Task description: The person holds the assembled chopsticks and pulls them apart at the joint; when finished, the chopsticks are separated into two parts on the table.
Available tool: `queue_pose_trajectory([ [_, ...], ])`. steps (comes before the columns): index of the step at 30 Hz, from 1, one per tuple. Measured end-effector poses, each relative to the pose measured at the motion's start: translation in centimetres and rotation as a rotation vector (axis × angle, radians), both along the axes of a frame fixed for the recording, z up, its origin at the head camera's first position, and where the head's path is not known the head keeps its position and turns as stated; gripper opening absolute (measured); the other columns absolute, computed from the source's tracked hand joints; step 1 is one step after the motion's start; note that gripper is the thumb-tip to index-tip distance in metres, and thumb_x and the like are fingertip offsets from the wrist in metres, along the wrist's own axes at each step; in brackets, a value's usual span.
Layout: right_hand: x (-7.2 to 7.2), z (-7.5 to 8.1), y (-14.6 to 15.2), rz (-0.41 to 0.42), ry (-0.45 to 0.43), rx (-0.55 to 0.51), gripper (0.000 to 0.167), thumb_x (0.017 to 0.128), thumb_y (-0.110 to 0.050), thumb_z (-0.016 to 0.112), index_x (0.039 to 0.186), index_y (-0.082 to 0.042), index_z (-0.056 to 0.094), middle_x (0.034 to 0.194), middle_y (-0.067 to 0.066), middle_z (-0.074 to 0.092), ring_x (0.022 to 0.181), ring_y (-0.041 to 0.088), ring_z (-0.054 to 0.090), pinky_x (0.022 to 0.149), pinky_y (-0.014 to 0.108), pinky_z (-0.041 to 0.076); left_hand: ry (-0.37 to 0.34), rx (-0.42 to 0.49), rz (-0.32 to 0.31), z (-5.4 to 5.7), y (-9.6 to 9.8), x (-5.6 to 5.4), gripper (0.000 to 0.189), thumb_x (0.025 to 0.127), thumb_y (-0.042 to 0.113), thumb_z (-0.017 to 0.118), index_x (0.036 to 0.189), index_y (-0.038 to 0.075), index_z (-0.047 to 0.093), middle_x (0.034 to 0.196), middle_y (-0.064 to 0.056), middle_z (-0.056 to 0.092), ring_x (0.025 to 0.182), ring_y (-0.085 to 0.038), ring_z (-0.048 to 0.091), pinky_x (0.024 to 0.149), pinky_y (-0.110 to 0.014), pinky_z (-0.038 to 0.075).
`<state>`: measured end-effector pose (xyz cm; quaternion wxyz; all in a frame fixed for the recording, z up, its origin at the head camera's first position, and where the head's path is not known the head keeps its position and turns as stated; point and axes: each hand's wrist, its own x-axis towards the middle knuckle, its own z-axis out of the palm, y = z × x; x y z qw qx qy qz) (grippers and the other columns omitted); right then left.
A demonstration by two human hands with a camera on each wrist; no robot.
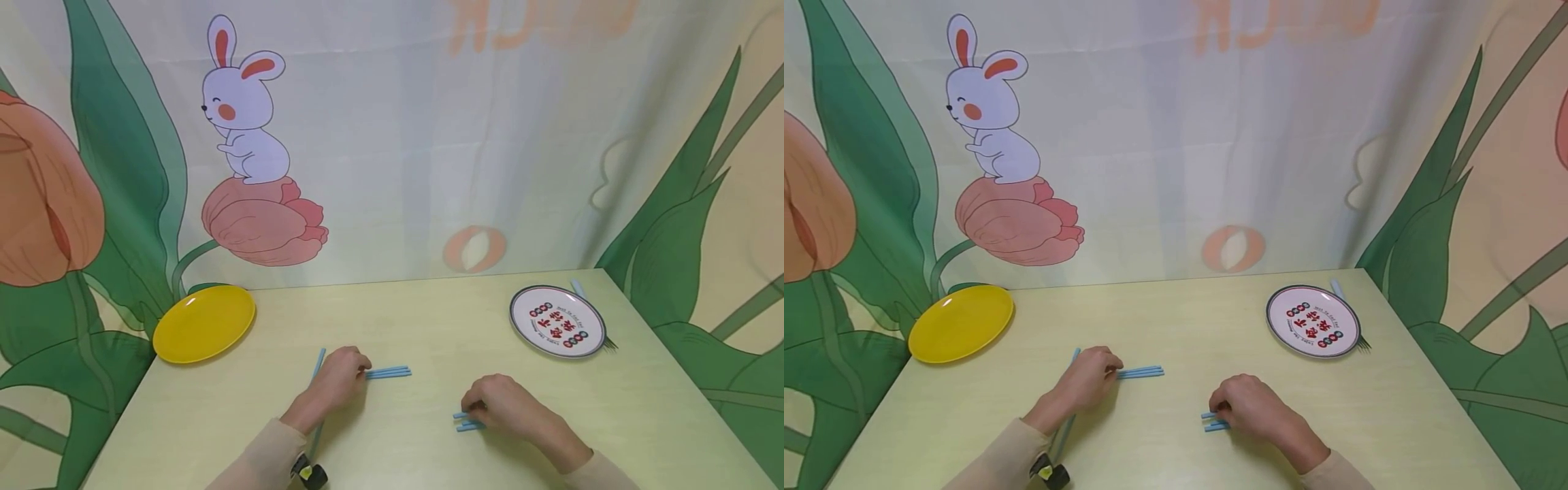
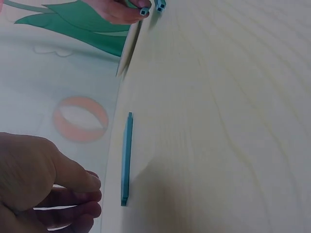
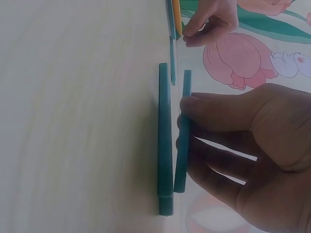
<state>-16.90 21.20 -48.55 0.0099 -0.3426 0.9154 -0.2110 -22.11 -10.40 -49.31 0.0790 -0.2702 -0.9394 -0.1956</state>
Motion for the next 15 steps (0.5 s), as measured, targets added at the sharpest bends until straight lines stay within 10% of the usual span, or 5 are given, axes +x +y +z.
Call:
queue_pose_trajectory([
  [15, -0.2, -0.1, 0.2, 0.017, -0.04, -0.015, 0.011, 0.079, -0.008, 0.078, 0.078, -0.019, 0.076, 0.078, -0.015, 0.069, 0.071, -0.004, 0.056, 0.067, 0.022, 0.051, 0.015, 0.034, 0.125, 0.6, -1.8, 3.0, 0.013, 0.075, -0.001, 0.074, 0.087, 0.002, 0.077, 0.081, -0.006, 0.069, 0.075, -0.017, 0.062, 0.069, -0.032, 0.052],
])
